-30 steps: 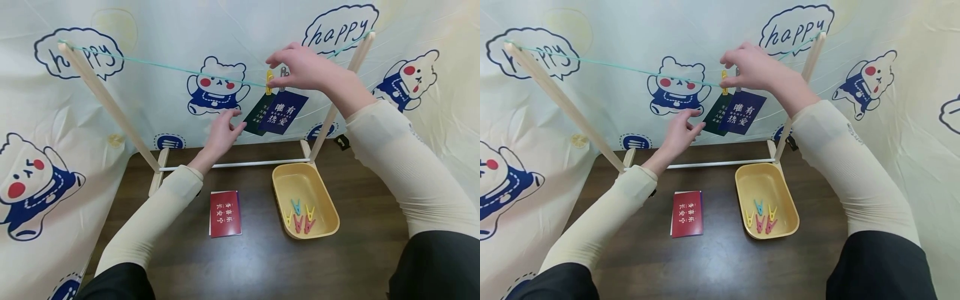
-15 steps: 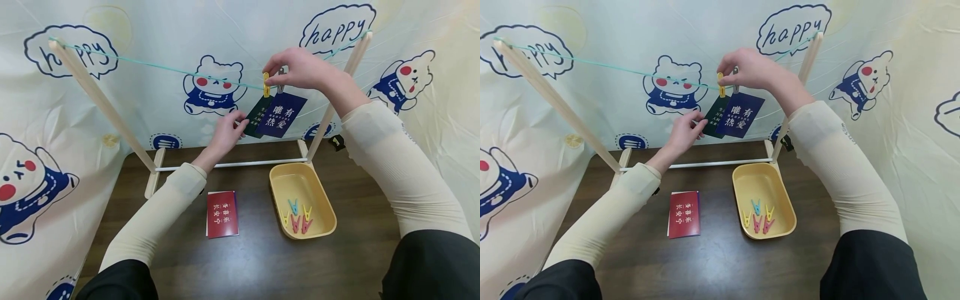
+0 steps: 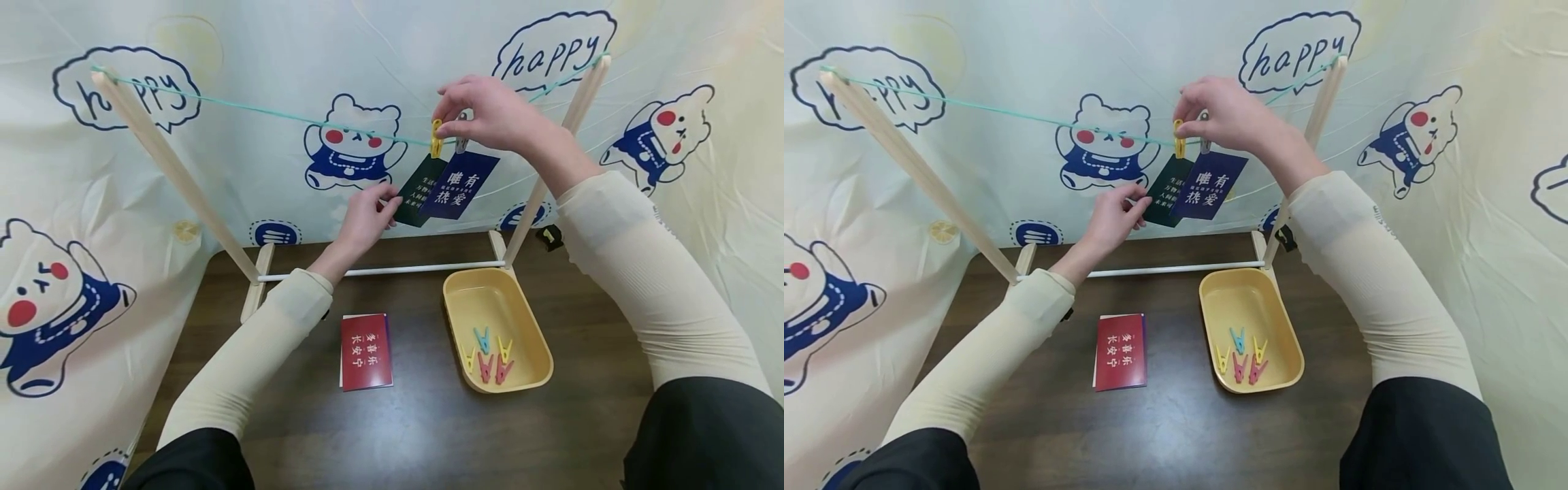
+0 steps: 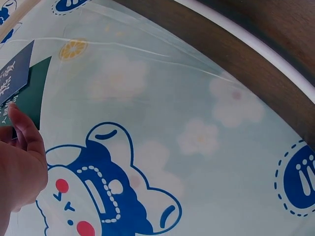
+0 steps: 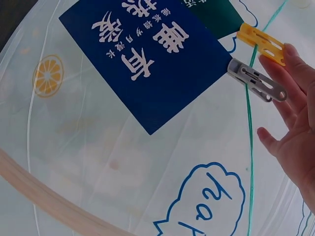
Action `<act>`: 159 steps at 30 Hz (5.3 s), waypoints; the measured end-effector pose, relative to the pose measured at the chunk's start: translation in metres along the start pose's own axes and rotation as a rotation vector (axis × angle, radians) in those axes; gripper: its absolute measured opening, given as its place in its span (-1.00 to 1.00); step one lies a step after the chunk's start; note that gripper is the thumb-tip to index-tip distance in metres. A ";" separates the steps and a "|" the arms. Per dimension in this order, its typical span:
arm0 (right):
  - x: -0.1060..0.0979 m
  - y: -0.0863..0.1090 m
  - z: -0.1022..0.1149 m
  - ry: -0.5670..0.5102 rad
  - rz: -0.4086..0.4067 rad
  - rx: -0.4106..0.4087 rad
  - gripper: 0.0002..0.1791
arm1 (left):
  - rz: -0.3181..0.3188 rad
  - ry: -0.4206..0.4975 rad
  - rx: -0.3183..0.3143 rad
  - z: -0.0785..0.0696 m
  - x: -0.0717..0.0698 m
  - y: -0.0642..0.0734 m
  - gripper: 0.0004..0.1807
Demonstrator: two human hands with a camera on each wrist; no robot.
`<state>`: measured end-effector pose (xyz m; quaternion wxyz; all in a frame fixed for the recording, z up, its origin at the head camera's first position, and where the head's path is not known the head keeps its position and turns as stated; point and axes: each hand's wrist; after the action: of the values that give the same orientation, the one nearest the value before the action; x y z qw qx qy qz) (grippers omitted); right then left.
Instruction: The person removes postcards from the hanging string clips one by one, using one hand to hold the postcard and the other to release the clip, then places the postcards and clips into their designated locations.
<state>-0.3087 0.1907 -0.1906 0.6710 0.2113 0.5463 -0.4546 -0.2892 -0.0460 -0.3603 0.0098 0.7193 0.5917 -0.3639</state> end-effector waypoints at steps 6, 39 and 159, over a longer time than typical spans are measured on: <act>0.002 0.001 0.002 0.027 -0.094 -0.019 -0.73 | 0.019 -0.009 -0.002 0.003 -0.001 0.007 -0.83; 0.011 0.052 0.001 -0.071 -0.340 -0.093 -0.79 | 0.065 0.123 -0.223 0.030 -0.030 0.089 -0.81; 0.000 0.068 -0.019 0.137 -0.254 -0.158 -0.68 | -0.014 -0.166 0.052 -0.002 0.024 0.024 -0.62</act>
<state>-0.2619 0.2393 -0.2108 0.5838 0.1175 0.6473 -0.4757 -0.2668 -0.0318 -0.3814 0.0372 0.6826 0.5842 -0.4375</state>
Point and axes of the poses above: each hand's wrist, its own y-axis away from the middle knuckle, its own x-axis out of the palm, z = x × y, and after that the axes turned 5 degrees about x, right-handed
